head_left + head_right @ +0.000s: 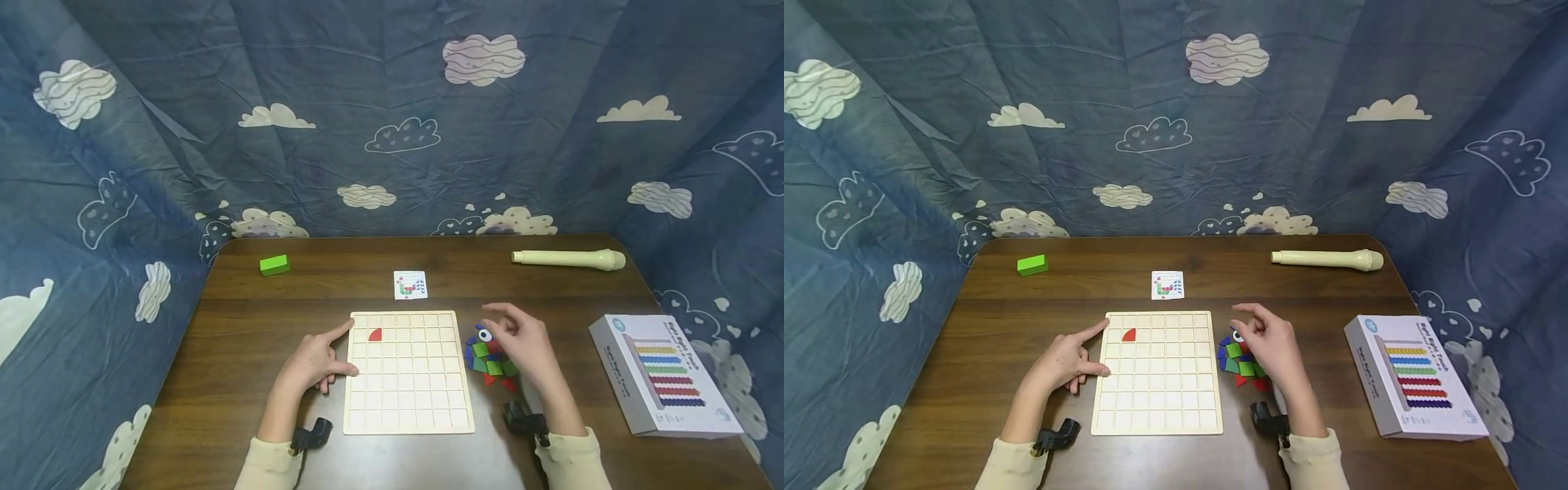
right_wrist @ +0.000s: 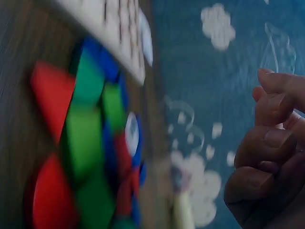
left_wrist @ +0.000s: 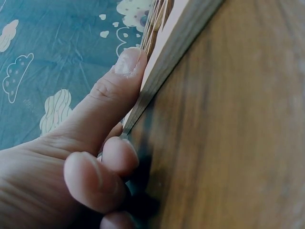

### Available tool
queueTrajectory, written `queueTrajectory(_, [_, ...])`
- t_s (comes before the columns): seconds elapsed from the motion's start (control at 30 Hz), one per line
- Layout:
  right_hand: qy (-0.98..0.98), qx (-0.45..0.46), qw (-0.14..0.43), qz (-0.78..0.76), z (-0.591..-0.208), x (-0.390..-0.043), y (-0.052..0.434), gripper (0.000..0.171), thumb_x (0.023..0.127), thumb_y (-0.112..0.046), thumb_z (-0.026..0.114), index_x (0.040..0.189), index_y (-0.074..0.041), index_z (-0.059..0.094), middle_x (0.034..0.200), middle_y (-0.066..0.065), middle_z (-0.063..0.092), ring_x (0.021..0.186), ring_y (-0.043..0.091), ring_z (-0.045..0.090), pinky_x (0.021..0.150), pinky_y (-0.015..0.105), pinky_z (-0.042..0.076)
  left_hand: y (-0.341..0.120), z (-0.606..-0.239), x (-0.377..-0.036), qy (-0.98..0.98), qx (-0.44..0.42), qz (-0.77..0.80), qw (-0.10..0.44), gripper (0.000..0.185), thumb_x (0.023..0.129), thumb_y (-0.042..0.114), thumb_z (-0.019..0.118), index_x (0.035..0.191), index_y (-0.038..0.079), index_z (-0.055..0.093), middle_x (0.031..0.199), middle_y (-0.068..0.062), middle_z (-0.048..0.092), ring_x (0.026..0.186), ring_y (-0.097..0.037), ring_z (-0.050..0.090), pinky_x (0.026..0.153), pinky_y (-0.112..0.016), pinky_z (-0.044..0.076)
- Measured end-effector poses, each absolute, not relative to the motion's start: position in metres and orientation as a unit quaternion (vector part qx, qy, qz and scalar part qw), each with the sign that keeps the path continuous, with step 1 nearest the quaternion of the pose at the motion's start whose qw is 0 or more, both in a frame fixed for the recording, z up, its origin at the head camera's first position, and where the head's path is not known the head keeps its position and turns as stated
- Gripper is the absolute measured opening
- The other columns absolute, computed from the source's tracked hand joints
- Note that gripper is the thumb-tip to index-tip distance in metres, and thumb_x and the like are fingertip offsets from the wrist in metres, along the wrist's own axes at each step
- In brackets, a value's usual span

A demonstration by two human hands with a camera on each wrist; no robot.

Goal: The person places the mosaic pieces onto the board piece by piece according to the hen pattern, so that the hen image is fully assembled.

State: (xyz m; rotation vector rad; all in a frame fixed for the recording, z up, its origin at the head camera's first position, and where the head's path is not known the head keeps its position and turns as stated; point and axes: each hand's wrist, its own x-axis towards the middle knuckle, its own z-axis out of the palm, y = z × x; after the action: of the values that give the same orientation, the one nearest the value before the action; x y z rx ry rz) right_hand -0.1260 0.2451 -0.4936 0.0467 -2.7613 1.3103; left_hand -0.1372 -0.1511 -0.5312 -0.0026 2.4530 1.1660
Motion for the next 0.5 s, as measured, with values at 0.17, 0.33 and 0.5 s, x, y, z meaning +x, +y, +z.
queueTrajectory(0.17, [-0.908,-0.025,0.03,0.417,-0.509,-0.123,0.276,0.034,0.102,-0.03,0.073,0.13,-0.011,0.072,0.071,0.001,0.051,0.06,0.011,0.044,0.054,0.029,0.039,-0.151,-0.531,-0.137,0.885,-0.002,0.417,0.21,0.103,0.074,0.024,0.099,0.161,0.039,0.046,0.051,-0.001,0.053,0.034,-0.012,0.053,0.04,-0.029,0.05])
queueTrajectory(0.33, [-0.921,-0.043,-0.001,0.387,-0.527,-0.126,0.286,0.035,0.101,-0.03,0.074,0.128,-0.008,0.073,0.072,0.0,0.051,0.064,0.013,0.045,0.057,0.028,0.037,-0.151,-0.531,-0.137,0.889,0.0,0.409,0.207,0.103,0.074,0.025,0.098,0.161,0.038,0.046,0.05,-0.001,0.054,0.033,-0.012,0.054,0.04,-0.028,0.049])
queueTrajectory(0.5, [-0.945,-0.03,-0.032,0.323,-0.534,-0.132,0.277,0.033,0.099,-0.033,0.076,0.123,-0.01,0.075,0.071,0.001,0.055,0.063,0.015,0.048,0.056,0.029,0.036,-0.15,-0.532,-0.138,0.886,-0.001,0.412,0.213,0.103,0.073,0.026,0.099,0.161,0.039,0.045,0.05,-0.001,0.054,0.033,-0.012,0.055,0.039,-0.028,0.049])
